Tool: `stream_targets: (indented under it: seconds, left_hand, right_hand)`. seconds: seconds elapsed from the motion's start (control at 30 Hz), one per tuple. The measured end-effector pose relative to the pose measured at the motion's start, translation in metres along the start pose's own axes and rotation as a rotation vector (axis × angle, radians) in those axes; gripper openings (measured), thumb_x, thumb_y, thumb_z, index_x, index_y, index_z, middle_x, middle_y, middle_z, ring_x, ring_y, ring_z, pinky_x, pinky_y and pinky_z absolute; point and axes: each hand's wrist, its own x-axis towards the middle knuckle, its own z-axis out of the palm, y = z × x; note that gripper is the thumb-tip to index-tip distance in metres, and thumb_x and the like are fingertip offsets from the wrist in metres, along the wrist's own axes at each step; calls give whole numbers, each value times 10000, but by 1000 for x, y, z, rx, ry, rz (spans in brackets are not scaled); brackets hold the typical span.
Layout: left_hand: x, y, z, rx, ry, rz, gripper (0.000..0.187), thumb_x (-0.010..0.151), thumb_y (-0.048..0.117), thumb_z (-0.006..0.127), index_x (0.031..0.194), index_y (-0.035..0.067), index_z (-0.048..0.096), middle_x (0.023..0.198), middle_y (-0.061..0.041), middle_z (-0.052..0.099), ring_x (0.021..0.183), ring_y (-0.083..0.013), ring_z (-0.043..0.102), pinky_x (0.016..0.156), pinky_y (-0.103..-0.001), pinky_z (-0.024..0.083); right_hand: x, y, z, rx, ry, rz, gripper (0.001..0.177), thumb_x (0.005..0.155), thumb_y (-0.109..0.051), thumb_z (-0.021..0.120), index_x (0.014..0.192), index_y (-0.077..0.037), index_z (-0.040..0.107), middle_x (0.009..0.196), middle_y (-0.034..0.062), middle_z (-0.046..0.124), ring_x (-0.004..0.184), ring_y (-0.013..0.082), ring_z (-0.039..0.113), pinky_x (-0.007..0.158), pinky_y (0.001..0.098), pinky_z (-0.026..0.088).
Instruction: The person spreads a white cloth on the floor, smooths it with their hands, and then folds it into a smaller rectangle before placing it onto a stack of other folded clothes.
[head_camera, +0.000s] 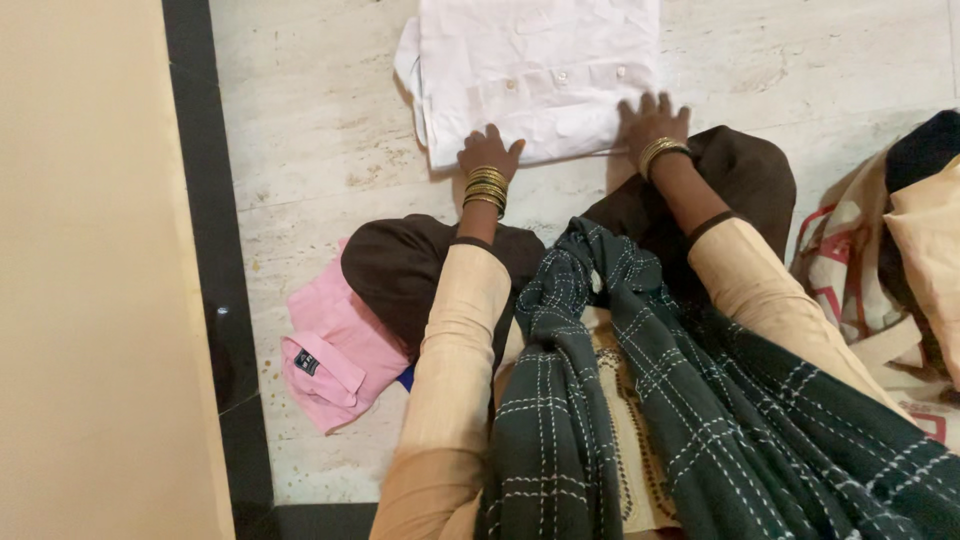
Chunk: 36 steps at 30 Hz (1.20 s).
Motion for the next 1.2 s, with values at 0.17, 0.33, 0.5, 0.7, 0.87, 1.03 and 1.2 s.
stream_targets:
  seconds: [0.17, 0.33, 0.5, 0.7, 0.87, 1.03, 1.2]
  left_hand:
    - [-45, 14, 6, -96, -13, -4, 513, 1151, 512, 432, 1257, 70, 670, 1259, -141, 742, 1162, -294, 701, 1007, -428, 528]
    - [-15, 34, 45, -81, 572, 265, 540, 1063, 426, 490, 1491, 98, 489, 1588, -179, 406, 1464, -360, 366, 1172, -517, 344]
    - [12, 51, 66, 42, 434, 241, 706, 1068, 591, 363, 1647, 242, 159, 1718, -156, 84, 1590, -357, 78, 1260, -604, 89]
    - [31, 35, 76, 59, 233, 137, 787, 1023, 718, 318, 1645, 334, 28, 1731, -145, -30, 1595, -346, -17, 1223, -662, -6]
    - [26, 33, 78, 11, 404, 190, 794, 1024, 719, 342, 1655, 329, 58, 1731, -143, -8, 1600, -341, -4, 1240, -669, 5]
    - [7, 49, 51, 70, 200, 51, 720, 1091, 694, 336, 1662, 287, 174, 1755, -101, 109, 1643, -308, 89, 1312, -635, 32]
    - [35, 50, 44, -55, 561, 170, 778, 1045, 666, 386, 1655, 250, 143, 1719, -172, 97, 1588, -366, 110, 1259, -637, 62]
  right_hand:
    - [0, 22, 10, 371, 189, 42, 657, 985, -188, 564, 1612, -121, 378, 1663, 172, 305, 1566, 373, 227, 1259, 523, 270]
    - [14, -11, 41, 191, 398, -262, 636, 1043, -364, 409, 1606, -90, 298, 1707, 170, 158, 1567, 342, 108, 1243, 508, 134]
    - [22, -52, 49, 100, 138, -416, 750, 1040, -545, 233, 1640, -104, 138, 1715, 97, 66, 1581, 274, 43, 1269, 468, 66]
    - [35, -27, 19, 141, -54, -36, 800, 1021, -591, 202, 1627, -116, -13, 1710, 68, -45, 1569, 255, -28, 1250, 496, 41]
    - [27, 5, 6, 426, -42, 399, 823, 1048, -561, 250, 1654, -64, 0, 1734, 104, -47, 1597, 287, -46, 1268, 546, 0]
    - [39, -15, 8, 411, 370, 17, 820, 1114, -584, 239, 1680, -27, 33, 1761, 162, -25, 1635, 314, -29, 1328, 498, 3]
    - [63, -42, 1, 299, 269, -155, 906, 1029, -634, 303, 1635, -5, 60, 1722, 168, 10, 1592, 312, -17, 1280, 480, 1]
